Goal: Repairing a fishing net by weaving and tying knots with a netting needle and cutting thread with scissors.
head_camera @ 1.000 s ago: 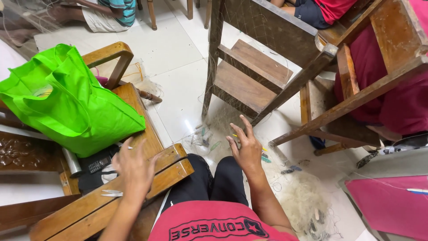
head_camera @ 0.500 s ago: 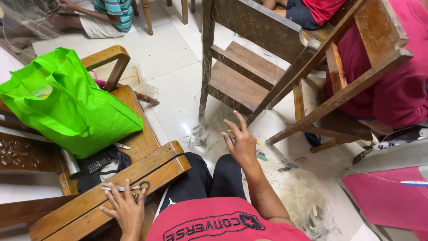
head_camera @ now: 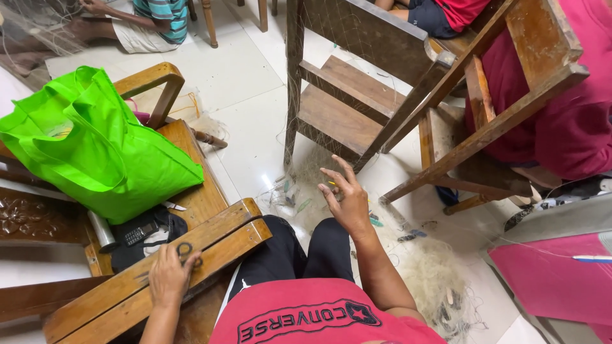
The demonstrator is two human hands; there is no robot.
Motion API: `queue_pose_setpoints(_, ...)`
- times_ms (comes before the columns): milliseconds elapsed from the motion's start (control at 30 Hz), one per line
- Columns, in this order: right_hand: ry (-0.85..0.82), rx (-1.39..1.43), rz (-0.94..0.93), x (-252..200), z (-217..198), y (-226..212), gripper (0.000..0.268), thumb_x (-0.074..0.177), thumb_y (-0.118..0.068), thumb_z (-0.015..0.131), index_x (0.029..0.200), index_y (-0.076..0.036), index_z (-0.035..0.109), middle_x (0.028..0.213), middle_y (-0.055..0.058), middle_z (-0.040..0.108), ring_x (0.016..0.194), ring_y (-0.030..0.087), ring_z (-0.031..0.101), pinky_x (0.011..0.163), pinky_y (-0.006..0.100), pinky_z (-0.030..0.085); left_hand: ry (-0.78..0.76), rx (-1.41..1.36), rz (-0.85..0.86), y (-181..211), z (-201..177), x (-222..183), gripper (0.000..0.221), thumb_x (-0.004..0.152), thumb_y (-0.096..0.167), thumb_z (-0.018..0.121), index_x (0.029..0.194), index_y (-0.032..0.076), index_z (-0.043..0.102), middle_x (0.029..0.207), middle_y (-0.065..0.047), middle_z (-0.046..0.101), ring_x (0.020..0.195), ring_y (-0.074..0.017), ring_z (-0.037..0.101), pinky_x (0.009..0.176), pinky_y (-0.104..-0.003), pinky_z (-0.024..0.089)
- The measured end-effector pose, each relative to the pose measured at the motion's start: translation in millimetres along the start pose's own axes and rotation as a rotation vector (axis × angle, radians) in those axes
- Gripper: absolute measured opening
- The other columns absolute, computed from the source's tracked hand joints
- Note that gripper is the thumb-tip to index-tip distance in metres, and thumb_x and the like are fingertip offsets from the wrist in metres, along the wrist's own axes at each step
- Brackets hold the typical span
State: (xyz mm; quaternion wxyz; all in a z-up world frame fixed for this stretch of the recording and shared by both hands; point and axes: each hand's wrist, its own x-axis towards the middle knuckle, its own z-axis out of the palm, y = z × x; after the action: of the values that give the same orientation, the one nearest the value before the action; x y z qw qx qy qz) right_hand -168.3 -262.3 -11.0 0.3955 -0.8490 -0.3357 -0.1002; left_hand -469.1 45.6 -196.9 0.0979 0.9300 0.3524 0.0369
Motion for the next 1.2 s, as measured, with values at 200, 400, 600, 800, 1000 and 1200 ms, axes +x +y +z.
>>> queue_pose_setpoints(200,-0.01,0.3,-0.016,1.7,1.2,-1.5,0.048,0.092,-0.02,0.076,0.139,-0.021,0.066,0.143,0.012,0.06,0.127,0.039,0.062,0.104,0.05,0.048,-0.037,-0.858,0.202,153.5,-109.4,39.9,0.031,0.102,0.016,0.05,0.128,-0.002,0.055,0.118,-0.028,0.068,0.109,-0.0514,0.067,0.088,-0.061,0.054)
queue_pose_setpoints(400,0.017,0.318,-0.158,1.2,-1.2,-15.9,0.038,0.096,-0.02,0.072,0.134,-0.025,0.071,0.143,0.014,0.06,0.095,0.032,0.072,0.085,0.043,0.055,-0.068,-0.516,0.692,246.1,-81.9,113.5,0.029,0.096,0.027,0.069,0.116,0.006,0.069,0.098,-0.011,0.072,0.095,-0.0329,0.075,0.084,-0.041,0.06)
queue_pose_setpoints(600,0.112,0.124,-0.195,4.6,10.2,-6.0,0.035,0.089,-0.014,0.081,0.121,-0.027,0.077,0.134,0.011,0.064,0.114,0.038,0.069,0.094,0.048,0.055,0.081,-0.282,0.923,287.1,-112.1,125.7,0.01,0.089,0.015,0.069,0.078,0.016,0.069,0.071,-0.003,0.066,0.07,-0.028,0.075,0.062,-0.037,0.06)
queue_pose_setpoints(800,0.098,-0.013,-0.128,2.7,16.3,1.0,0.038,0.087,-0.024,0.08,0.123,-0.025,0.067,0.136,0.005,0.063,0.105,0.034,0.072,0.079,0.048,0.061,0.27,-0.045,1.086,296.4,-121.2,126.1,0.016,0.078,0.023,0.077,0.067,0.015,0.068,0.059,-0.006,0.065,0.058,-0.0272,0.072,0.053,-0.039,0.057)
queue_pose_setpoints(1000,0.05,-0.17,-0.208,3.7,18.5,6.5,0.027,0.086,-0.033,0.079,0.109,-0.024,0.07,0.142,0.001,0.06,0.096,0.034,0.074,0.072,0.049,0.062,0.493,0.139,1.124,312.8,-127.8,127.3,0.021,0.075,0.023,0.079,0.059,0.029,0.066,0.053,0.004,0.064,0.051,-0.0187,0.068,0.059,-0.033,0.052)
queue_pose_setpoints(1200,0.049,-0.036,-0.099,-2.8,12.3,-6.5,0.039,0.081,-0.037,0.083,0.112,-0.021,0.065,0.142,0.003,0.06,0.099,0.035,0.073,0.078,0.051,0.062,0.256,0.135,1.12,323.3,-157.2,131.9,0.016,0.082,0.005,0.072,0.069,0.014,0.075,0.061,-0.006,0.071,0.058,-0.0244,0.071,0.095,-0.059,0.04)
